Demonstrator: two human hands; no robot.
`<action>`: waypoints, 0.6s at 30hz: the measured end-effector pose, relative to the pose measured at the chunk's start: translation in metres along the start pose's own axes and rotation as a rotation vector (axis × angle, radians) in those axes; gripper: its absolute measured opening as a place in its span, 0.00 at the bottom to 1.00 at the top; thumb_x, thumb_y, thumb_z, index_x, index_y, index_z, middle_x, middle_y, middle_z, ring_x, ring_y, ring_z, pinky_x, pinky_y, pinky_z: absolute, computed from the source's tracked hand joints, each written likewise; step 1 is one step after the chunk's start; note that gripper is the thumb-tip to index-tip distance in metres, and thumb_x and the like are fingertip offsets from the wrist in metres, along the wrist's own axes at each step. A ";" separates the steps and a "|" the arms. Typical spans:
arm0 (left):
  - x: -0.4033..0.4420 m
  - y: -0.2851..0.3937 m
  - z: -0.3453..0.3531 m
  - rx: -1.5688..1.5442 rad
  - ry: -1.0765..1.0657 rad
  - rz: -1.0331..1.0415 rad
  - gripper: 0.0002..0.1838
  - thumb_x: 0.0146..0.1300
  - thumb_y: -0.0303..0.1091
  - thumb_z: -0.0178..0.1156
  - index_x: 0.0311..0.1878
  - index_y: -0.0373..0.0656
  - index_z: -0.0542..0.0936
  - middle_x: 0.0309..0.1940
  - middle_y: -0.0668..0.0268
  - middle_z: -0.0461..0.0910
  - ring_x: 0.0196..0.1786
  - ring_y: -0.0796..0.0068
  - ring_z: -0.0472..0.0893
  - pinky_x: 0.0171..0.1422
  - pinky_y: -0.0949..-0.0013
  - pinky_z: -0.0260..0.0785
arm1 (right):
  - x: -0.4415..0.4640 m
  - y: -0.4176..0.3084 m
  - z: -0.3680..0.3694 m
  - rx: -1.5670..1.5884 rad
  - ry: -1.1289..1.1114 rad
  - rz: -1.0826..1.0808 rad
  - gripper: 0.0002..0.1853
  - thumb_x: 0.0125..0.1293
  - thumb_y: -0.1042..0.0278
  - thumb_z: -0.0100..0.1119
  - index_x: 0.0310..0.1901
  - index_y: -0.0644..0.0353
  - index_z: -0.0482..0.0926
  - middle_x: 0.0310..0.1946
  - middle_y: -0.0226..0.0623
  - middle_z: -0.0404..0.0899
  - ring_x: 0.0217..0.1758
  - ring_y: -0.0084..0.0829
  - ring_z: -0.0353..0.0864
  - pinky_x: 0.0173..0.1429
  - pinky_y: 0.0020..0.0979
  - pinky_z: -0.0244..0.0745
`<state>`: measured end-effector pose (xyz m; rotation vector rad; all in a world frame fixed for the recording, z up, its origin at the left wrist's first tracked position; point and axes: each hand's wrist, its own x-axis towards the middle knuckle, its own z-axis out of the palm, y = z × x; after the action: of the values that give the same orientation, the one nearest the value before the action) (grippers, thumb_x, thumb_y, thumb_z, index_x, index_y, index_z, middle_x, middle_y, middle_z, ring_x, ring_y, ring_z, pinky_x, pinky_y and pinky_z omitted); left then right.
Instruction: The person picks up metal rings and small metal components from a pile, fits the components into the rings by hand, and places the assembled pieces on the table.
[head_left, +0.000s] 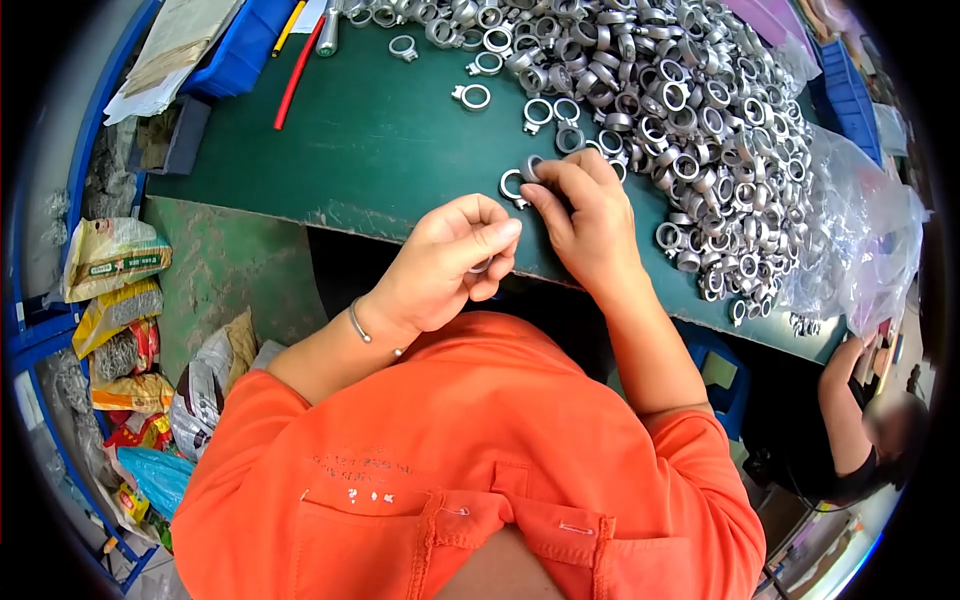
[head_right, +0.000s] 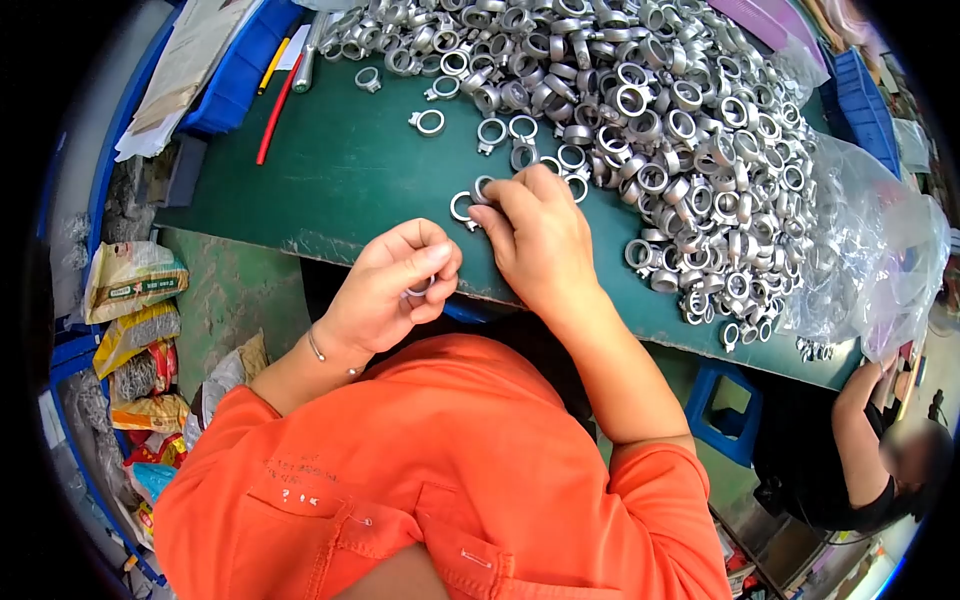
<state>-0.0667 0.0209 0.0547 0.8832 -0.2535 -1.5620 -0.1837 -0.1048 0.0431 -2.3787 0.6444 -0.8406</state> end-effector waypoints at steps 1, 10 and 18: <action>0.000 0.000 0.000 0.050 0.010 0.037 0.05 0.65 0.32 0.51 0.37 0.41 0.70 0.28 0.69 0.70 0.26 0.85 0.67 0.21 0.83 0.55 | -0.001 0.002 -0.001 -0.002 -0.004 -0.028 0.08 0.50 0.75 0.64 0.33 0.61 0.77 0.29 0.37 0.71 0.31 0.38 0.72 0.34 0.34 0.69; -0.001 0.008 0.000 0.092 0.002 0.042 0.08 0.63 0.31 0.55 0.39 0.36 0.74 0.28 0.69 0.75 0.23 0.88 0.68 0.21 0.85 0.59 | -0.011 -0.015 -0.024 0.339 -0.059 -0.246 0.14 0.45 0.84 0.65 0.35 0.63 0.75 0.38 0.41 0.71 0.35 0.31 0.76 0.35 0.26 0.74; 0.002 0.006 0.002 0.010 0.053 -0.024 0.07 0.64 0.30 0.53 0.36 0.36 0.74 0.25 0.68 0.74 0.19 0.87 0.68 0.19 0.84 0.56 | -0.032 -0.018 -0.007 0.906 0.019 0.228 0.19 0.49 0.80 0.67 0.43 0.63 0.70 0.41 0.37 0.75 0.41 0.25 0.77 0.37 0.22 0.72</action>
<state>-0.0640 0.0174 0.0592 0.9371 -0.2140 -1.5589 -0.2059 -0.0749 0.0448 -1.4551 0.3998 -0.8185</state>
